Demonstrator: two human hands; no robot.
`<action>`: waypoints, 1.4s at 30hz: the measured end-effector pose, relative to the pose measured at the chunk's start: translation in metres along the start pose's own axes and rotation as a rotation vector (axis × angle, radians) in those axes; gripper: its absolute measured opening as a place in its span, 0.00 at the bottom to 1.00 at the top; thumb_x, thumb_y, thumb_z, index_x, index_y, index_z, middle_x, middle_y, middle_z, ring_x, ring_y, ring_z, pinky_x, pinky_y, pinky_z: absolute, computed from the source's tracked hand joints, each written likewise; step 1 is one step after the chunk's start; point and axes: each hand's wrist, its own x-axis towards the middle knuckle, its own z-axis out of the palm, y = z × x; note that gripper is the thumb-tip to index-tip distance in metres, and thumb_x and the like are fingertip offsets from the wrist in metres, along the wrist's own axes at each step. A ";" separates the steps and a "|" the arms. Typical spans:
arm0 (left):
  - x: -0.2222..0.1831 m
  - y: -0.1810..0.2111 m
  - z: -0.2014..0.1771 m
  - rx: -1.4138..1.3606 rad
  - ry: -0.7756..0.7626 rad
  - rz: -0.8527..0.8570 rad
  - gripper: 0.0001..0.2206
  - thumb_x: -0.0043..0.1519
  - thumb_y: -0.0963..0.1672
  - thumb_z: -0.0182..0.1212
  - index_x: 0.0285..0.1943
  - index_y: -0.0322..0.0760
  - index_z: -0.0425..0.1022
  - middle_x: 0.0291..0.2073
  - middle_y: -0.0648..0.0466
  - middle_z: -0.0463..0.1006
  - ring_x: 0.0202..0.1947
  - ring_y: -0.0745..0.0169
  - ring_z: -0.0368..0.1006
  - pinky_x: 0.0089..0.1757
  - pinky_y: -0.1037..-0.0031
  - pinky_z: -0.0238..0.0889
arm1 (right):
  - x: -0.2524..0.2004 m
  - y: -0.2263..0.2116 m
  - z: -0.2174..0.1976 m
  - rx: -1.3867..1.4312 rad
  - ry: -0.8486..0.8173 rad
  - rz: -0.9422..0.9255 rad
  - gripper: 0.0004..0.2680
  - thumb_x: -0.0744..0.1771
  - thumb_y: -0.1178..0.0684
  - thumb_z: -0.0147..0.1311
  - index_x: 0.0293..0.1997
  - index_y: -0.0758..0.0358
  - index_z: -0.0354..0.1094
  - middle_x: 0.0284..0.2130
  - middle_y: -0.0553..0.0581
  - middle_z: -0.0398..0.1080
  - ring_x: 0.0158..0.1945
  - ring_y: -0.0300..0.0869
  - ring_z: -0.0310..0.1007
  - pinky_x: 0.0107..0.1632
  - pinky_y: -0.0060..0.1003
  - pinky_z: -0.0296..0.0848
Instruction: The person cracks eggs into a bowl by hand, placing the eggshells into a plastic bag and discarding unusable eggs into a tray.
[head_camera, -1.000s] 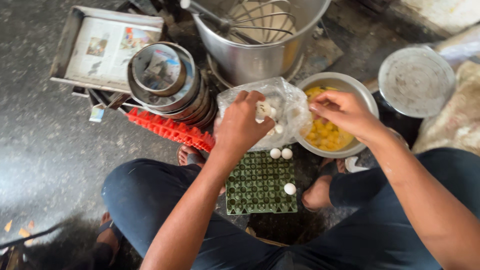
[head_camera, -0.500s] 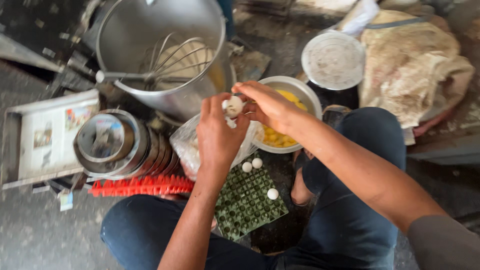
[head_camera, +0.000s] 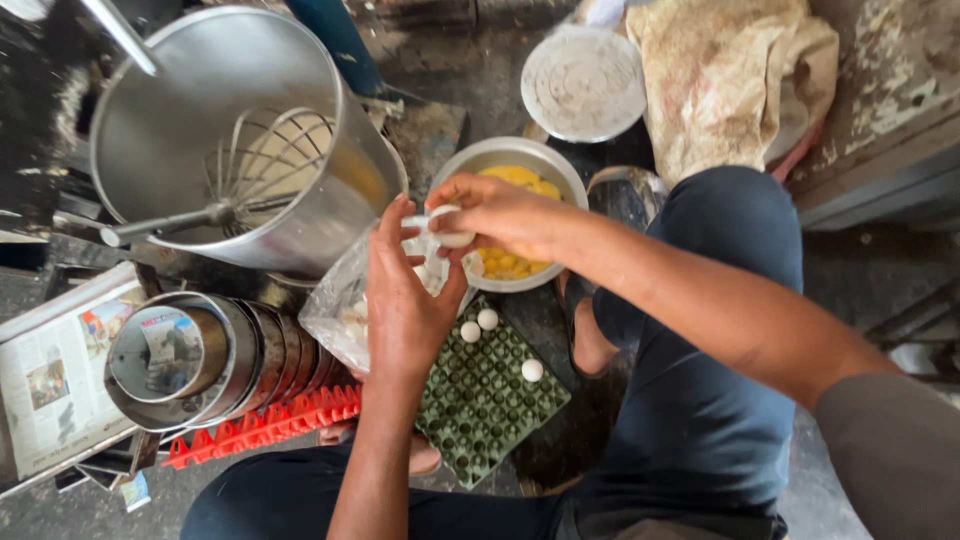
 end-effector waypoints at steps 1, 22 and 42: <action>-0.004 0.000 -0.002 -0.002 -0.013 -0.008 0.35 0.58 0.39 0.69 0.74 0.32 0.54 0.56 0.41 0.72 0.53 0.49 0.75 0.47 0.65 0.74 | 0.001 0.001 -0.006 -0.062 0.040 0.021 0.14 0.65 0.59 0.59 0.55 0.69 0.65 0.44 0.64 0.75 0.43 0.48 0.80 0.47 0.38 0.82; -0.161 -0.089 0.055 0.297 -1.090 -0.395 0.30 0.52 0.48 0.72 0.64 0.39 0.66 0.44 0.43 0.78 0.49 0.41 0.75 0.47 0.54 0.69 | -0.038 0.023 -0.101 -0.197 0.109 -0.174 0.09 0.69 0.57 0.62 0.53 0.65 0.68 0.42 0.55 0.74 0.40 0.43 0.78 0.40 0.37 0.78; -0.237 -0.108 0.209 0.262 -1.069 -0.630 0.25 0.59 0.45 0.66 0.67 0.43 0.64 0.64 0.41 0.64 0.50 0.38 0.74 0.45 0.55 0.71 | -0.038 0.027 -0.088 -0.363 0.238 -0.286 0.16 0.66 0.51 0.66 0.57 0.63 0.67 0.41 0.54 0.75 0.34 0.34 0.77 0.33 0.27 0.79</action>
